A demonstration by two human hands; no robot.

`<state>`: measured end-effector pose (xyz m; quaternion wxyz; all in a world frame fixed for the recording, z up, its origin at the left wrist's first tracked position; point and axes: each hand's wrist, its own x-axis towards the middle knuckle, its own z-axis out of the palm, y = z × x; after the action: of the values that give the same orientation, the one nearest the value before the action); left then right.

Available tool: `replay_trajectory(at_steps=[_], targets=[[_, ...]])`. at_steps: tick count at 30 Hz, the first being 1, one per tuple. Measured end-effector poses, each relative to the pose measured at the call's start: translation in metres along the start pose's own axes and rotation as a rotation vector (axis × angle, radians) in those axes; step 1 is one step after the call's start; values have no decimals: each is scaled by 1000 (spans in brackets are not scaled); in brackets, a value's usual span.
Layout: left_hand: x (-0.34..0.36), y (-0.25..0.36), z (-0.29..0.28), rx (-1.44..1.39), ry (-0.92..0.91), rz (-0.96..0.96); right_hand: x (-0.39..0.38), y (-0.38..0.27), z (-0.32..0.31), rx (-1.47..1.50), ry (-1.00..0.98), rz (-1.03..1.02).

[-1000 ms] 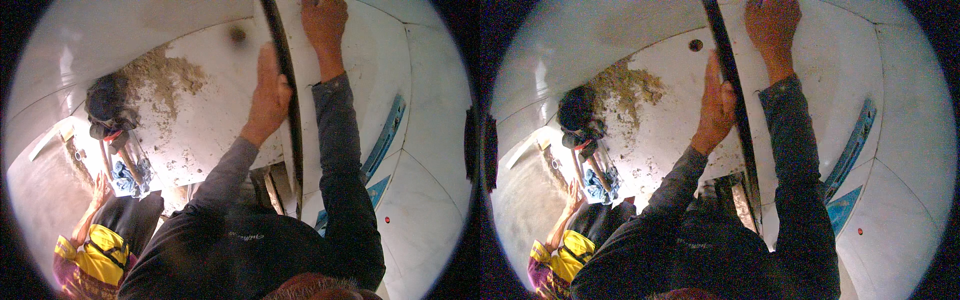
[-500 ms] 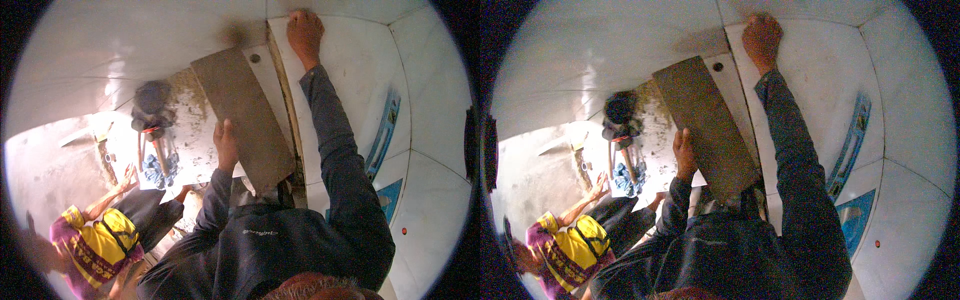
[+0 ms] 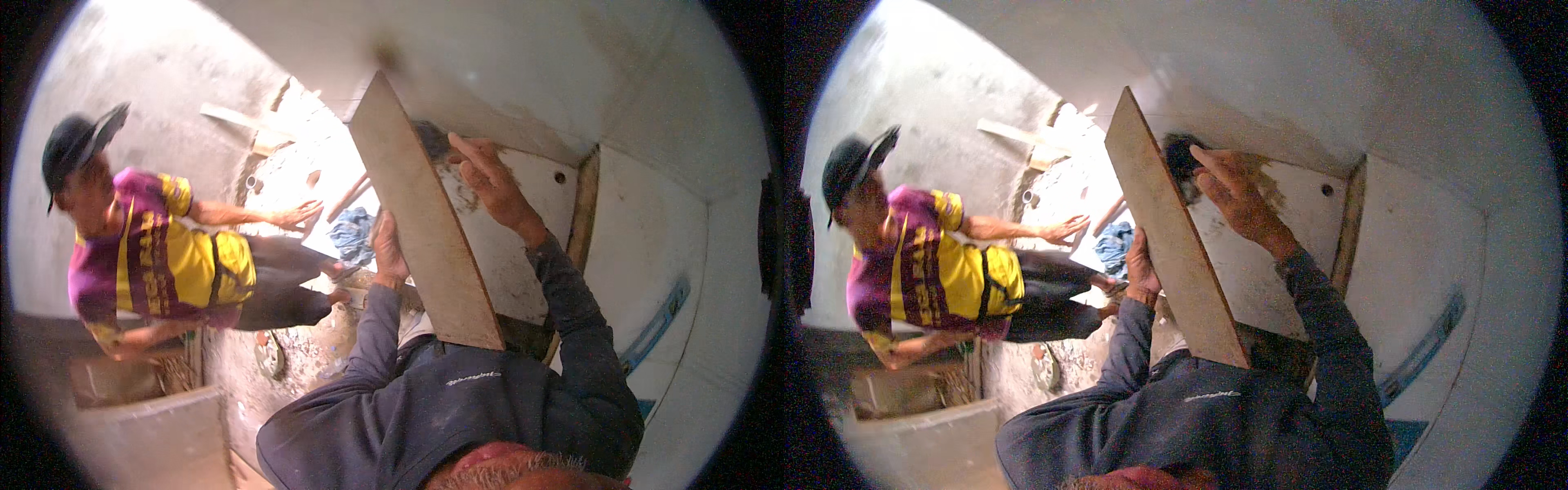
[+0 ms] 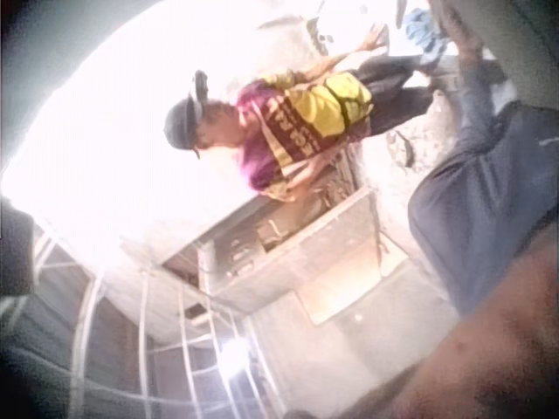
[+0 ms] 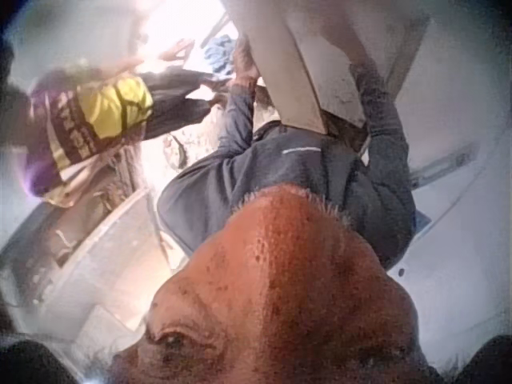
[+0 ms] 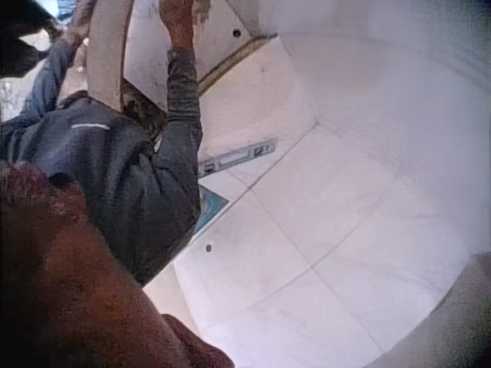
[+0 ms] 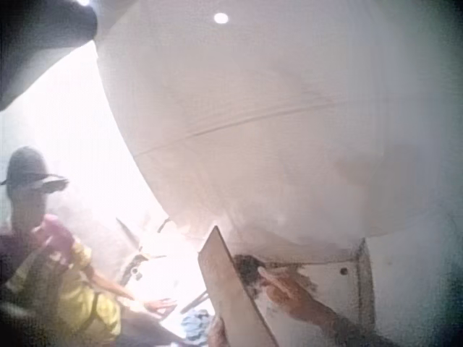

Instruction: The person uses a hammer and chisel to remove material from a wall corner, then fits a tile into place by hand, checking the alignment with another person.

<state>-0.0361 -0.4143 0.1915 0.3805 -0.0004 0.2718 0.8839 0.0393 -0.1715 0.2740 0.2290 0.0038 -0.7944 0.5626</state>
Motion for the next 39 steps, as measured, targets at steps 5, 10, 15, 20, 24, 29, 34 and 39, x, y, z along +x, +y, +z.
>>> replay_trajectory(at_steps=[5, 10, 15, 20, 24, 29, 34, 39], targets=[[-25, 47, 0, -112, -53, 124, 99, -44, 76, -49, -114, -183], [-59, 96, -31, -158, -11, 246, 188, -96, 165, 223, -208, -221], [-84, 128, -47, -138, 15, 354, 207, -113, 230, 223, -286, -414], [-103, 147, -68, -193, -1, 393, 188, -121, 269, 398, -453, -131], [-109, 145, -80, -165, 38, 438, 198, -124, 284, 394, -461, -96], [-98, 139, -86, -201, 11, 418, 229, -106, 306, 534, -433, 18], [-111, 135, -96, -181, 42, 420, 200, -109, 309, 595, -403, 78], [-114, 134, -101, -214, 39, 405, 158, -108, 291, 568, -407, 120]])
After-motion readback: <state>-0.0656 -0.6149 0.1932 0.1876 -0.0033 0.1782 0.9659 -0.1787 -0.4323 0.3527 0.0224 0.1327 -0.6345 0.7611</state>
